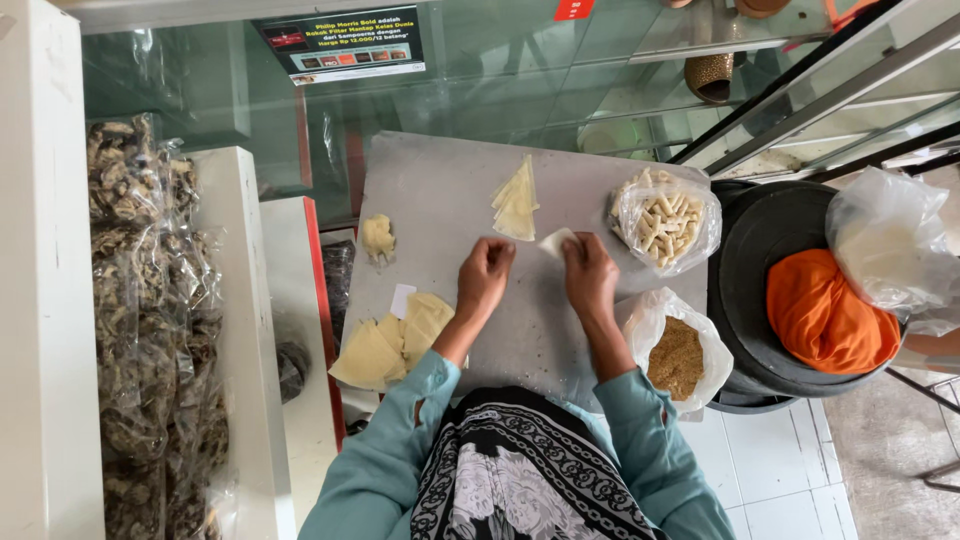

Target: The person places a brown filling into triangular pastry sheets and folds them by hand, then repeats the process with additional sheets and filling.

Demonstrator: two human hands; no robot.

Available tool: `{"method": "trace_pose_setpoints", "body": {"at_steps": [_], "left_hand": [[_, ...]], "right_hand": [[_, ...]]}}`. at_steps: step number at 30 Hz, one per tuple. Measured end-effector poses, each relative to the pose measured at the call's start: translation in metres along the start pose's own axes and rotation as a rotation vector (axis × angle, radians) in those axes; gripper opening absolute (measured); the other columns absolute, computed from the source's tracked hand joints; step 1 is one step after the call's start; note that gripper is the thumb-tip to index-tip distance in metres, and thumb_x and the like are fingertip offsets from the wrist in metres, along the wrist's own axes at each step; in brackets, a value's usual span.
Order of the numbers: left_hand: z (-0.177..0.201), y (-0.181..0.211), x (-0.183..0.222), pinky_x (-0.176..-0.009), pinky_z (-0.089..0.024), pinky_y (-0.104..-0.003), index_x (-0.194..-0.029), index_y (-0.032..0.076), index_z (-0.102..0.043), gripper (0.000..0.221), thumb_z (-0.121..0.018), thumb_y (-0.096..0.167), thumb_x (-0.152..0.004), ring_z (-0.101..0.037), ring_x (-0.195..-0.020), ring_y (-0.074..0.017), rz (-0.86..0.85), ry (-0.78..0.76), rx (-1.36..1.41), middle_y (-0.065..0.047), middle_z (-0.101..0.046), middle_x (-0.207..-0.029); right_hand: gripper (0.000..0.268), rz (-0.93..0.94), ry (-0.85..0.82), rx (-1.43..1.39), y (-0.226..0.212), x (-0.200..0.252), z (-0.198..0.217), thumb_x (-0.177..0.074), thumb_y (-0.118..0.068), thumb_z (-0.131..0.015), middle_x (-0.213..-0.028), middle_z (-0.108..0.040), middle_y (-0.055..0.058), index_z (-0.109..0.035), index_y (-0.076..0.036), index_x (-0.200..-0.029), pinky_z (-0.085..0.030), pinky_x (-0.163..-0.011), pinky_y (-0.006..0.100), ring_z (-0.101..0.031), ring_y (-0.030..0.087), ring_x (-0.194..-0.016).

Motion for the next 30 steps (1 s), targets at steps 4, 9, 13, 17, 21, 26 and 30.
{"method": "trace_pose_setpoints", "body": {"at_steps": [4,9,13,17,21,26,30], "left_hand": [[-0.013,-0.044,0.029,-0.065,-0.054,-0.029,-0.106,0.003,-0.065,0.023,-0.065,0.025,-0.1,-0.066,-0.072,-0.0123,0.241,-0.132,0.266,-0.004,-0.073,-0.084],[-0.012,-0.05,0.052,-0.066,-0.057,-0.03,-0.106,0.002,-0.067,0.025,-0.069,0.024,-0.096,-0.069,-0.073,-0.015,0.274,-0.122,0.043,-0.006,-0.074,-0.087],[-0.01,-0.037,0.054,-0.073,-0.058,-0.033,-0.109,0.003,-0.065,0.031,-0.079,0.019,-0.087,-0.073,-0.08,-0.0191,0.121,-0.156,-0.117,-0.009,-0.076,-0.09],[-0.012,-0.029,0.059,-0.074,-0.057,-0.035,-0.108,0.004,-0.066,0.029,-0.078,0.015,-0.084,-0.073,-0.081,-0.0226,0.081,-0.187,-0.187,-0.009,-0.076,-0.09],[-0.009,-0.026,0.057,-0.074,-0.058,-0.035,-0.107,0.005,-0.066,0.025,-0.076,0.012,-0.085,-0.073,-0.08,-0.0231,0.043,-0.228,-0.215,-0.009,-0.075,-0.09],[-0.004,-0.023,0.06,-0.072,-0.058,-0.036,-0.104,0.004,-0.066,0.024,-0.076,0.011,-0.084,-0.073,-0.079,-0.025,-0.035,-0.234,-0.278,-0.01,-0.075,-0.089],[0.0,-0.025,0.064,-0.071,-0.057,-0.037,-0.102,0.003,-0.066,0.022,-0.076,0.01,-0.084,-0.073,-0.079,-0.0267,-0.051,-0.21,-0.283,-0.011,-0.075,-0.088]], "right_hand": [[0.013,0.429,-0.023,0.259,-0.013,0.036,0.009,-0.09,-0.001,-0.067,-0.091,-0.066,0.016,-0.069,-0.004,-0.103,-0.051,-0.077,0.047,-0.064,0.037,-0.087],[0.018,0.571,-0.246,0.408,-0.038,0.094,-0.005,-0.084,-0.009,-0.071,-0.095,-0.07,0.01,-0.069,-0.007,-0.102,-0.05,-0.079,0.044,-0.066,0.03,-0.088],[0.022,0.511,-0.112,0.285,-0.05,0.107,0.066,-0.089,-0.005,-0.069,-0.105,-0.074,0.012,-0.072,-0.005,-0.111,-0.053,-0.082,0.042,-0.068,0.03,-0.091],[0.018,0.112,0.136,0.24,-0.01,0.103,0.152,-0.098,-0.01,-0.069,-0.104,-0.072,0.014,-0.075,-0.008,-0.116,-0.056,-0.077,0.035,-0.069,0.024,-0.084],[0.035,-0.151,-0.102,0.55,0.043,0.106,0.176,-0.088,-0.019,-0.076,-0.111,-0.064,0.019,-0.075,-0.009,-0.121,-0.055,-0.083,0.045,-0.064,0.034,-0.096],[0.03,-0.008,-0.283,0.813,0.074,0.114,0.146,-0.082,-0.019,-0.077,-0.117,-0.059,0.017,-0.078,-0.01,-0.111,-0.045,-0.101,0.051,-0.053,0.04,-0.113],[0.024,-0.06,-0.369,0.805,0.087,0.112,0.144,-0.075,-0.017,-0.079,-0.11,-0.062,0.012,-0.079,-0.014,-0.099,-0.044,-0.1,0.048,-0.055,0.036,-0.113]]}}
Point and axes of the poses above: each hand's wrist, its own x-axis away from the middle knuckle, its own z-axis out of the back of the hand, y = z × x, the point moved 4 cm from there along -x, towards the middle knuckle
